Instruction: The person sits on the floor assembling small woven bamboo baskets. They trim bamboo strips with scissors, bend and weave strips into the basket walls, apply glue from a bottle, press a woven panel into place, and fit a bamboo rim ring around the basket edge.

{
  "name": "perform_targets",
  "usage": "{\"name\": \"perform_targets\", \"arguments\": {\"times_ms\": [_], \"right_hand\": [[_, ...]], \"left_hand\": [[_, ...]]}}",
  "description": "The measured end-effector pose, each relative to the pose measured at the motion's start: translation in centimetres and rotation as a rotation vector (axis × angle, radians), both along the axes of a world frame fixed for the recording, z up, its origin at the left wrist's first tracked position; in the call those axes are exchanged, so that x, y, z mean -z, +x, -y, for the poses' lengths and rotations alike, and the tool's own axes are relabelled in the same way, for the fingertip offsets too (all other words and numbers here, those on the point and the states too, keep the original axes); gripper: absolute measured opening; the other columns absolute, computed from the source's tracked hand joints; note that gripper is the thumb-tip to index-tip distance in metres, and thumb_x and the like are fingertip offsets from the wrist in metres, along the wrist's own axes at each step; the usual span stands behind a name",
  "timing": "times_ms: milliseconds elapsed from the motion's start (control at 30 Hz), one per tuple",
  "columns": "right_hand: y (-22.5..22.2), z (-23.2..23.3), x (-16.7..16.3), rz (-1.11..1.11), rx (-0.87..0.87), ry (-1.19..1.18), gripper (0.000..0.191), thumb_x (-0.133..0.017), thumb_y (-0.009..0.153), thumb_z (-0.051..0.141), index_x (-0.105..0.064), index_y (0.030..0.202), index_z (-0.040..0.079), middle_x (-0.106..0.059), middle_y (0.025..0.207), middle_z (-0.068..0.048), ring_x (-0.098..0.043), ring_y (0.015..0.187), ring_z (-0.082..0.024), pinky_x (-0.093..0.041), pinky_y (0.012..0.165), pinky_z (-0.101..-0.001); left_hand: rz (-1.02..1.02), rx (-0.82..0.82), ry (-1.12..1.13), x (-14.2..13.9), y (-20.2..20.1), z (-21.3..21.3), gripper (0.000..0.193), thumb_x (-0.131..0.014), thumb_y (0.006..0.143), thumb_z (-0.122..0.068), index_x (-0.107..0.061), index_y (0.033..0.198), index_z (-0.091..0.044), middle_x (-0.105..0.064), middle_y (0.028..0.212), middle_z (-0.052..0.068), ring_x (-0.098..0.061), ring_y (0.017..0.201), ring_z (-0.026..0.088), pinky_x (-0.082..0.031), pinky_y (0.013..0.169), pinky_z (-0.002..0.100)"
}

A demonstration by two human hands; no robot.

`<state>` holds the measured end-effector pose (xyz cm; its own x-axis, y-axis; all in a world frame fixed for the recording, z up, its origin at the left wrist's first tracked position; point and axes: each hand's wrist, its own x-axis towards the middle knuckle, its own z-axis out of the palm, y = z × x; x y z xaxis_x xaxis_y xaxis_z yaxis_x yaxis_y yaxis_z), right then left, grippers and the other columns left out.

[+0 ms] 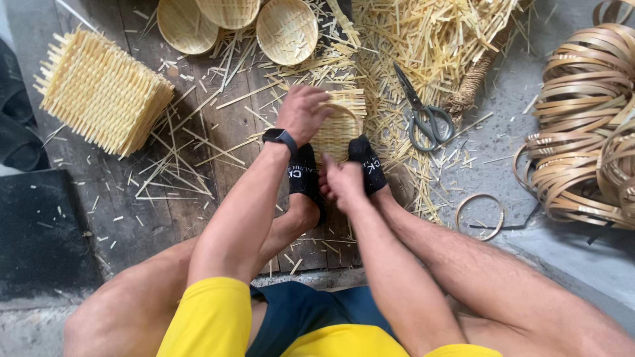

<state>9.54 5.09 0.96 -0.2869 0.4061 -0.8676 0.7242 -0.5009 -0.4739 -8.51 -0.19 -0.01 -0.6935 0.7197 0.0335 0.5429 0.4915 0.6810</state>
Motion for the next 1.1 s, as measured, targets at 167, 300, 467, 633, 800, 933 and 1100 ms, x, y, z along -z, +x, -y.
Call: {"name": "perform_targets", "arguments": {"times_ms": [167, 300, 467, 633, 800, 933, 1100], "right_hand": [[0.5, 2.6, 1.9, -0.169, 0.229, 0.020, 0.036, -0.072, 0.095, 0.031, -0.067, 0.079, -0.001, -0.067, 0.066, -0.008, -0.057, 0.047, -0.013, -0.041, 0.038, -0.0280], [0.6, 2.9, 2.4, -0.166, 0.206, 0.089, 0.036, -0.068, 0.097, 0.031, -0.067, 0.079, 0.000, -0.066, 0.065, -0.006, -0.057, 0.048, -0.012, -0.043, 0.042, -0.0280], [1.2, 3.7, 2.0, -0.144, 0.089, 0.283, 0.039, -0.063, 0.101, 0.032, -0.067, 0.082, -0.001, -0.066, 0.064, -0.006, -0.055, 0.051, -0.010, -0.043, 0.046, -0.0294], [1.0, 3.9, 2.1, -0.137, 0.049, 0.448, 0.036, -0.061, 0.101, 0.030, -0.069, 0.088, -0.002, -0.069, 0.066, -0.006, -0.056, 0.057, -0.010, -0.046, 0.054, -0.0300], [1.3, 3.2, 2.8, -0.101, 0.045, 0.350, 0.037, -0.066, 0.098, 0.030, -0.070, 0.087, -0.005, -0.069, 0.069, -0.011, -0.056, 0.060, -0.014, -0.046, 0.055, -0.0349], [1.6, 2.9, 2.9, -0.167, -0.043, 0.453, 0.039, -0.069, 0.098, 0.032, -0.069, 0.083, -0.003, -0.069, 0.069, -0.007, -0.056, 0.060, -0.011, -0.046, 0.055, -0.0301], [1.4, 2.5, 2.8, -0.165, 0.143, 0.137, 0.037, -0.069, 0.097, 0.029, -0.067, 0.082, -0.005, -0.062, 0.068, -0.005, -0.047, 0.058, -0.012, -0.038, 0.051, -0.0338]], "left_hand": [[0.157, -0.070, 0.111, 1.2, 1.0, -1.5, 0.020, -0.075, 0.093, -0.023, -0.081, 0.109, -0.013, -0.076, 0.115, 0.002, -0.067, 0.107, 0.023, -0.052, 0.098, 0.038], [0.306, -0.172, 0.152, 2.1, 2.0, -1.6, 0.018, -0.075, 0.090, -0.017, -0.081, 0.106, -0.011, -0.077, 0.116, 0.005, -0.074, 0.101, 0.020, -0.058, 0.092, 0.032], [0.406, -0.219, 0.249, 2.7, 2.1, -1.4, 0.017, -0.075, 0.091, -0.011, -0.078, 0.107, -0.007, -0.077, 0.114, 0.009, -0.079, 0.094, 0.018, -0.062, 0.085, 0.028], [0.382, -0.242, 0.251, 2.8, 2.4, -1.1, 0.018, -0.075, 0.092, -0.014, -0.078, 0.108, -0.007, -0.078, 0.112, 0.010, -0.079, 0.093, 0.019, -0.062, 0.085, 0.028], [0.370, -0.234, 0.172, 2.5, 2.6, -1.0, 0.019, -0.076, 0.093, -0.017, -0.079, 0.111, -0.013, -0.079, 0.102, 0.007, -0.077, 0.087, 0.018, -0.059, 0.079, 0.028], [0.379, -0.166, 0.152, 2.3, 2.2, -0.9, 0.020, -0.073, 0.094, -0.016, -0.079, 0.113, -0.016, -0.075, 0.110, 0.005, -0.072, 0.095, 0.020, -0.056, 0.084, 0.030], [0.346, -0.151, 0.173, 2.3, 2.2, -1.0, 0.021, -0.071, 0.093, -0.020, -0.080, 0.112, -0.019, -0.072, 0.121, 0.003, -0.070, 0.105, 0.022, -0.056, 0.091, 0.031]]}}
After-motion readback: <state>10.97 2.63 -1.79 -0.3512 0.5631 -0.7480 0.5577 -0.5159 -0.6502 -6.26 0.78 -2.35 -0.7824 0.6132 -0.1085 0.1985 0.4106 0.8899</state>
